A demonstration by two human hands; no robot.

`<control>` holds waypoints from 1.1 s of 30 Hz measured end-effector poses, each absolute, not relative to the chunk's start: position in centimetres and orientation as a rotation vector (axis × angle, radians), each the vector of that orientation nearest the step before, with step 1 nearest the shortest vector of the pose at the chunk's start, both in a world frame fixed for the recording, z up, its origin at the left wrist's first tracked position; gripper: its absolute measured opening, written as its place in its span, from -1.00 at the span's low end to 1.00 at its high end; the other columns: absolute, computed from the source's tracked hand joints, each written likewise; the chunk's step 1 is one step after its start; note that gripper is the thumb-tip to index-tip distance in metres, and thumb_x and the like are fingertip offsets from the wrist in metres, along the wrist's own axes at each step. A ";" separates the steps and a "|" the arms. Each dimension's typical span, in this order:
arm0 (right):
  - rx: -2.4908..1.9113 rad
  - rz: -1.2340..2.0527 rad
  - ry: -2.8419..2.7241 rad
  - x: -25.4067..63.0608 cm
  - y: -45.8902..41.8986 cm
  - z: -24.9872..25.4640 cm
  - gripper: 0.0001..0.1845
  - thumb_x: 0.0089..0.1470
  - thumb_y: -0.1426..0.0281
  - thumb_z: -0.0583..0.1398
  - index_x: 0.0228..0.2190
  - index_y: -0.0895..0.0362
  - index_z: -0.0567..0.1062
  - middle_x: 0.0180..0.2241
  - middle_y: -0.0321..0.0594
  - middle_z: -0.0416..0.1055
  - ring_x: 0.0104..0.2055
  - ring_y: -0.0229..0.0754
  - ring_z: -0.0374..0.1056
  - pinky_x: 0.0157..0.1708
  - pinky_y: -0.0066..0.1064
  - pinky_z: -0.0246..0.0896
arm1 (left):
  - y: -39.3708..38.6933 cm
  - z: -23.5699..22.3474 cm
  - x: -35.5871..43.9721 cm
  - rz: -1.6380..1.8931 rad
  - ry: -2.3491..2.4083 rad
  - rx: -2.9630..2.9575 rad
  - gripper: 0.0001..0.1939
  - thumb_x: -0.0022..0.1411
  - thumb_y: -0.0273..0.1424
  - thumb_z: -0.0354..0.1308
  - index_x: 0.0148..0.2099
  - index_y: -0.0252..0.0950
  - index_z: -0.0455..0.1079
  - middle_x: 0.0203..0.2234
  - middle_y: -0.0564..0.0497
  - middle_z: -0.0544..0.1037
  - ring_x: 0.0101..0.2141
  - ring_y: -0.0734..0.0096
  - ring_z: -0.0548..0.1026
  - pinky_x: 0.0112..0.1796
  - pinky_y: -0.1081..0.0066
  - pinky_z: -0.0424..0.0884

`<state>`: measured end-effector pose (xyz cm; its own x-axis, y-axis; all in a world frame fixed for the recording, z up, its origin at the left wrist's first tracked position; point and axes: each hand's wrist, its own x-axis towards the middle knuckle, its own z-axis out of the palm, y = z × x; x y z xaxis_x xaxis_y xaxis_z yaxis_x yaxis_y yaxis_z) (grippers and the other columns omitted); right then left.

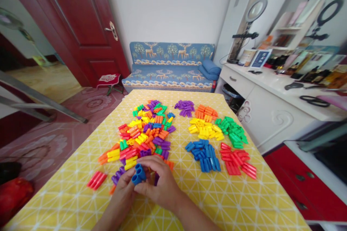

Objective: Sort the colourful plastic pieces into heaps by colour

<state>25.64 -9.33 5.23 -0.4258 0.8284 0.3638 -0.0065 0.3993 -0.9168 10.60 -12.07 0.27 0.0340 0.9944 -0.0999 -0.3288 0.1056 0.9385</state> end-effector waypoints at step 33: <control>-1.193 0.442 -2.090 29.8 -5.1 1.4 -0.58 0.05 0.55 0.13 -0.02 0.10 0.41 0.05 -0.08 0.30 0.10 -0.10 0.22 0.11 -0.20 0.16 | -12.0 2.4 10.5 1.182 0.938 1.334 -0.81 0.25 -0.30 0.15 -0.23 -0.30 0.52 -0.39 -0.05 0.54 -0.37 0.40 0.48 -0.32 0.45 0.40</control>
<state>29.84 -5.14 1.41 -0.3477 0.8519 0.3916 0.6206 0.5222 -0.5850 10.48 -12.02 2.43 0.1974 0.9711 0.1345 -0.0895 -0.1188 0.9889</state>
